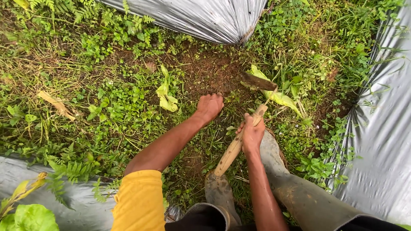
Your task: The person uses a hand hoe to loosen soil and remove weeds from a garden bed. They repeatedly strike the ground with the hoe and pull out weeds by hand, discarding them onto the ground. The person works along a row covered with plastic mulch, clearing the area between the mulch and the surrounding vegetation.
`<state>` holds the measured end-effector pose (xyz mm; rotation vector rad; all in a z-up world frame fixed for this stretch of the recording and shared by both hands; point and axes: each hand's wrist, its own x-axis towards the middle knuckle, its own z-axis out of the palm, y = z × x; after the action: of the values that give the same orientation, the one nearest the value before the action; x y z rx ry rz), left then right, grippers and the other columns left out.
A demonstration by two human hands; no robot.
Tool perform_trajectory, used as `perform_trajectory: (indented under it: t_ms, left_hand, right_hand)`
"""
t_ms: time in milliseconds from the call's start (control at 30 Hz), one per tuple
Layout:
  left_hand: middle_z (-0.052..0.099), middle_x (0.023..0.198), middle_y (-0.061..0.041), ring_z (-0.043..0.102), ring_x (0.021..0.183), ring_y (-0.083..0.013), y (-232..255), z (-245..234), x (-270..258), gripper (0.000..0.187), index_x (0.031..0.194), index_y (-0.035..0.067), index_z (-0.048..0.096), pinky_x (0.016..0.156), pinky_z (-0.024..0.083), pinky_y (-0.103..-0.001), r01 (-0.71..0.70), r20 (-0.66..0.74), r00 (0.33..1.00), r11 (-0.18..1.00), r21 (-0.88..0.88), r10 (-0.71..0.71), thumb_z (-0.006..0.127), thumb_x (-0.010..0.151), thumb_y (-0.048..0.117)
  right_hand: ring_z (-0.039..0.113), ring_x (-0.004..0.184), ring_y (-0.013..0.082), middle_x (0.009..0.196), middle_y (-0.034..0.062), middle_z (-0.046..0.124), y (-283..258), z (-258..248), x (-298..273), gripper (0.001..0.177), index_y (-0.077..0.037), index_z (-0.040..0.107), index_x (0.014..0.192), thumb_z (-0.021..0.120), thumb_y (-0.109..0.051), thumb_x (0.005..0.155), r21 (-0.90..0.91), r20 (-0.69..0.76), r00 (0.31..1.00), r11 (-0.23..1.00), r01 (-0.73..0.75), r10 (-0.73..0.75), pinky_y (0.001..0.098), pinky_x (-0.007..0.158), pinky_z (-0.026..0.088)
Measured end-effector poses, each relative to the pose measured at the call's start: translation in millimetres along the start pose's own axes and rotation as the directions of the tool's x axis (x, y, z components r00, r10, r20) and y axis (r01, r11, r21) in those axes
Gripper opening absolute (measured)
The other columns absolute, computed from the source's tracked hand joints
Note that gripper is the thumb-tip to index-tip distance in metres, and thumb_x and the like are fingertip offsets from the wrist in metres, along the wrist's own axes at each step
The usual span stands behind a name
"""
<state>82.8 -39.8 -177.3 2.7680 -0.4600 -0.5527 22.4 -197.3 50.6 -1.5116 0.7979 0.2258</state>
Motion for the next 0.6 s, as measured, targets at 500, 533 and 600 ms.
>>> perform_trajectory:
  t_ms: [500,533,600]
  left_hand:
    - [0.056,0.056,-0.006,0.053,0.045,-0.0218,17,-114,-3,0.018,0.077,0.006,0.058,0.052,0.052,-0.038,0.201,0.134,0.979,0.868,-0.454,-0.157,0.051,0.092,0.002]
    - [0.054,0.054,-0.002,0.05,0.043,-0.0183,20,-122,-7,0.022,0.073,0.011,0.056,0.051,0.05,-0.035,0.196,0.123,0.98,0.859,-0.472,-0.156,0.049,0.091,0.002]
    - [0.051,0.051,0.002,0.048,0.042,-0.0148,26,-128,-8,0.026,0.069,0.015,0.054,0.05,0.048,-0.031,0.187,0.113,0.982,0.848,-0.495,-0.151,0.047,0.09,0.002]
  right_hand:
    - [0.058,0.046,0.0115,0.06,0.0039,0.057,16,19,-6,0.012,-0.011,0.048,0.093,0.057,-0.016,0.1,0.187,-0.222,0.972,0.975,0.122,-0.079,0.027,0.044,0.057]
    - [0.058,0.046,0.0123,0.061,0.0039,0.059,29,23,-6,0.01,-0.011,0.05,0.095,0.056,-0.016,0.101,0.154,-0.169,0.986,0.987,0.037,-0.011,0.0267,0.044,0.057]
    - [0.058,0.047,0.013,0.063,0.0039,0.06,40,22,-10,0.008,-0.01,0.051,0.097,0.054,-0.015,0.101,0.112,-0.123,0.991,0.993,-0.045,0.059,0.0265,0.043,0.057]
